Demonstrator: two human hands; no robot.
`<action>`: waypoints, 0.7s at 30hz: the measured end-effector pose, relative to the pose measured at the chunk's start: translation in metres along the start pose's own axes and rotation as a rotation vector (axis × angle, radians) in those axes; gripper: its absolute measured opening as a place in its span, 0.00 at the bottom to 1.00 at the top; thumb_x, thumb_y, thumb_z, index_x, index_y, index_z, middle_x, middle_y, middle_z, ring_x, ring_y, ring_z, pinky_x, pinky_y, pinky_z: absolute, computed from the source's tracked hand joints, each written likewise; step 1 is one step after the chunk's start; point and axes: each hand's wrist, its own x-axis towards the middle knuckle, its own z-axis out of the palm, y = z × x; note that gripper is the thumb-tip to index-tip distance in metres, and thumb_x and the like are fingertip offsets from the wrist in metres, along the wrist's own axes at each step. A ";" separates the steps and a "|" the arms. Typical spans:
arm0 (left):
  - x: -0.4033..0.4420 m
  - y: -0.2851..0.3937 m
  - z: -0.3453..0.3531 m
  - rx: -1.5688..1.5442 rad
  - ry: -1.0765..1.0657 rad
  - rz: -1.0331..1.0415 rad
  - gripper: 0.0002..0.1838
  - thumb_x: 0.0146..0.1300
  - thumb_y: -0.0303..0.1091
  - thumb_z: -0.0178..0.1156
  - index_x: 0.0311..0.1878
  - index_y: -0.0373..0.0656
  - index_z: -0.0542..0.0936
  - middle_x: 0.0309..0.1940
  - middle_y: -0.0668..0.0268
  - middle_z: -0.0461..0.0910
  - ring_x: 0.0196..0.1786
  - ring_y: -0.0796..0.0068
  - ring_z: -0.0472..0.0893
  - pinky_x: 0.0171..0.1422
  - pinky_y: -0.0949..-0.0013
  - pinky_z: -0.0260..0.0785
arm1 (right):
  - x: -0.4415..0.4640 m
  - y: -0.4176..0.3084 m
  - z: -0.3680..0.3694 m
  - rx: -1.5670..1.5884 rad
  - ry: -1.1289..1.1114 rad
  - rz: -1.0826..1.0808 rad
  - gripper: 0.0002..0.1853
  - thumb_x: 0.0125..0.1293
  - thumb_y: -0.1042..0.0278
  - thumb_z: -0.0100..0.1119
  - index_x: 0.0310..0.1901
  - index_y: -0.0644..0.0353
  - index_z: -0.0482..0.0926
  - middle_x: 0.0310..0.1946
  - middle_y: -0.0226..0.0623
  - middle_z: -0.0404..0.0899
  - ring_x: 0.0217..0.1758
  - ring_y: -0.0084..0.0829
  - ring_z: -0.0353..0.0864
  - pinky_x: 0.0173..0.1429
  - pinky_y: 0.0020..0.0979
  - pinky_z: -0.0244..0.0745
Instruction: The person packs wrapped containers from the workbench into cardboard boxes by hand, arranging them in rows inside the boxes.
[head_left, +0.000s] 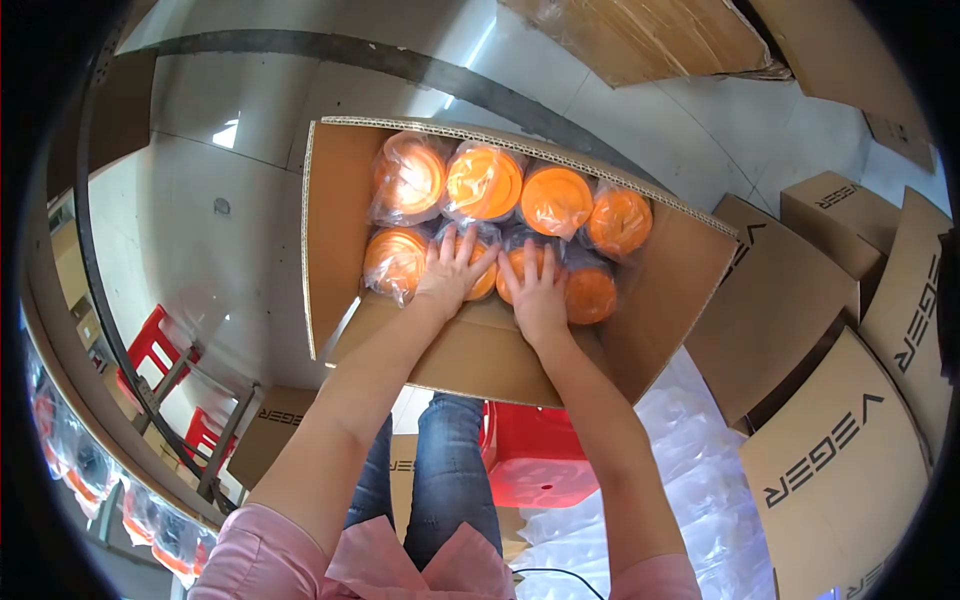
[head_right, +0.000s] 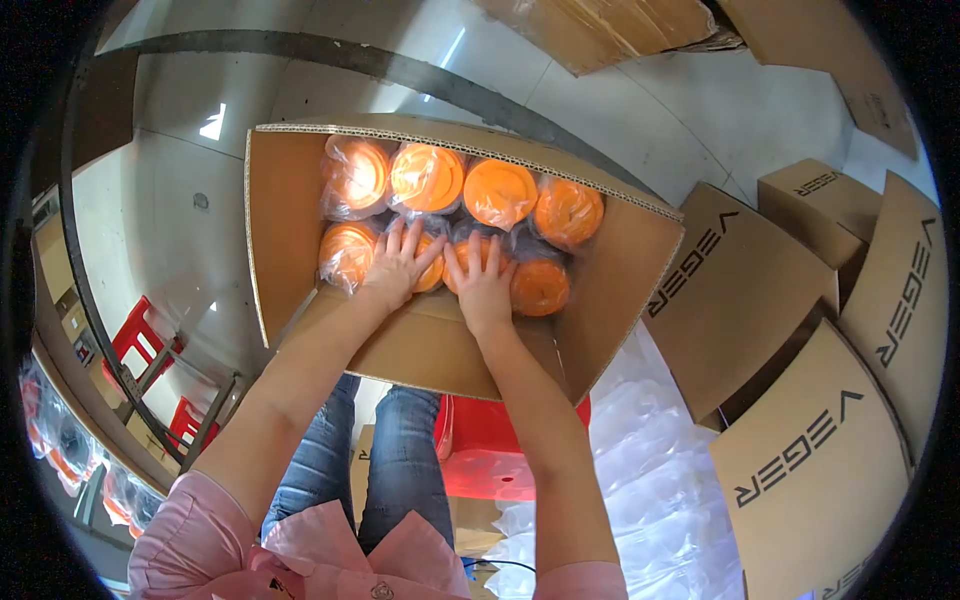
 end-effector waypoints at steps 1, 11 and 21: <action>0.002 -0.001 -0.001 -0.018 -0.037 0.001 0.35 0.51 0.38 0.55 0.63 0.57 0.55 0.61 0.52 0.55 0.61 0.48 0.58 0.58 0.49 0.56 | 0.003 -0.002 0.005 -0.010 -0.020 0.011 0.35 0.46 0.59 0.61 0.59 0.43 0.61 0.58 0.44 0.55 0.60 0.49 0.56 0.51 0.47 0.66; -0.002 -0.006 -0.031 -0.120 -0.197 0.039 0.34 0.54 0.41 0.51 0.66 0.55 0.52 0.64 0.51 0.51 0.63 0.49 0.55 0.62 0.51 0.51 | -0.006 -0.012 0.016 0.050 -0.154 0.043 0.31 0.52 0.65 0.54 0.60 0.40 0.60 0.61 0.45 0.53 0.60 0.47 0.56 0.53 0.48 0.65; 0.028 -0.043 -0.046 0.162 0.080 0.076 0.40 0.52 0.44 0.51 0.67 0.43 0.47 0.67 0.53 0.45 0.69 0.59 0.47 0.70 0.56 0.37 | 0.010 0.033 -0.036 0.187 -0.023 0.024 0.43 0.44 0.57 0.63 0.63 0.54 0.55 0.63 0.45 0.52 0.66 0.44 0.50 0.63 0.50 0.52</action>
